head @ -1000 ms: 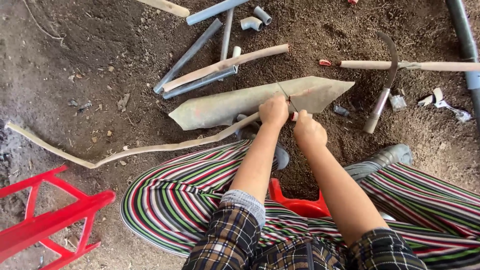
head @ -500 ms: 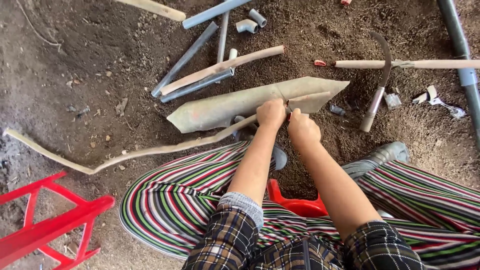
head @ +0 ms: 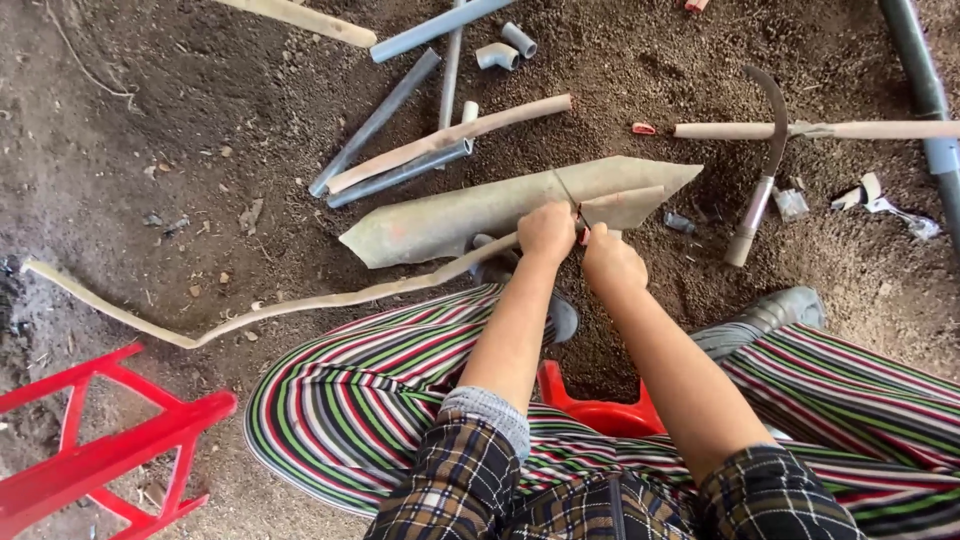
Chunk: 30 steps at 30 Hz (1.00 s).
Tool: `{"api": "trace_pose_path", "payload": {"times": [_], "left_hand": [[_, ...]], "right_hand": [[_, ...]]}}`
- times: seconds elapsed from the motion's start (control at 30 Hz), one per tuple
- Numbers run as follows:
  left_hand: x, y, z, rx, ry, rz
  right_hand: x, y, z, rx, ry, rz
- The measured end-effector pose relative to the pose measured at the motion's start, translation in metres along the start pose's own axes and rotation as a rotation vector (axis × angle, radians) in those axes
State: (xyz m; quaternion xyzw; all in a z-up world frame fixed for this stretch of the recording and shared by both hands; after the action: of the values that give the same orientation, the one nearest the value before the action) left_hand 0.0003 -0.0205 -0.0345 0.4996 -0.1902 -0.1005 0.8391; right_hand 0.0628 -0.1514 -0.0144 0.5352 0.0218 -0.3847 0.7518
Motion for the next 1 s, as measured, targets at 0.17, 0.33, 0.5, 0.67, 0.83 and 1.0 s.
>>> {"api": "trace_pose_path", "payload": {"times": [0.17,0.33,0.5,0.67,0.83,1.0], "left_hand": [[0.002,0.016,-0.002,-0.004,0.006,0.006],[0.003,0.015,-0.004,0.002,-0.024,0.000],[0.006,0.032,0.004,-0.044,-0.023,-0.054],[0.019,0.050,0.021,-0.092,-0.027,-0.044],[0.016,0.061,0.008,-0.131,-0.001,-0.071],[0.012,0.062,-0.002,-0.190,0.124,-0.154]], "right_hand": [[-0.019,0.024,0.020,-0.034,-0.022,-0.017],[-0.023,0.026,0.055,-0.053,-0.019,-0.021],[-0.035,0.035,0.059,-0.006,-0.033,0.048],[-0.014,0.017,0.010,0.034,-0.037,0.003],[-0.023,0.015,0.020,0.076,-0.065,0.002],[-0.013,0.000,0.052,-0.002,-0.043,-0.143]]}}
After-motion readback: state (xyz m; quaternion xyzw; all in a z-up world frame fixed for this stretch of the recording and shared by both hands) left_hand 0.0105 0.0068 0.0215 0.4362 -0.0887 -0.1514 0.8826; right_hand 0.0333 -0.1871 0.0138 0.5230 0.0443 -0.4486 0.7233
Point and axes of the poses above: each hand's wrist, its own z-axis away from the middle knuckle, its own y-axis out of the back of the hand, x = y × z, the point moved 1 cm from there along -z, towards the middle knuckle, and after that the axes turned 13 degrees about y, right-handed, at the moved point
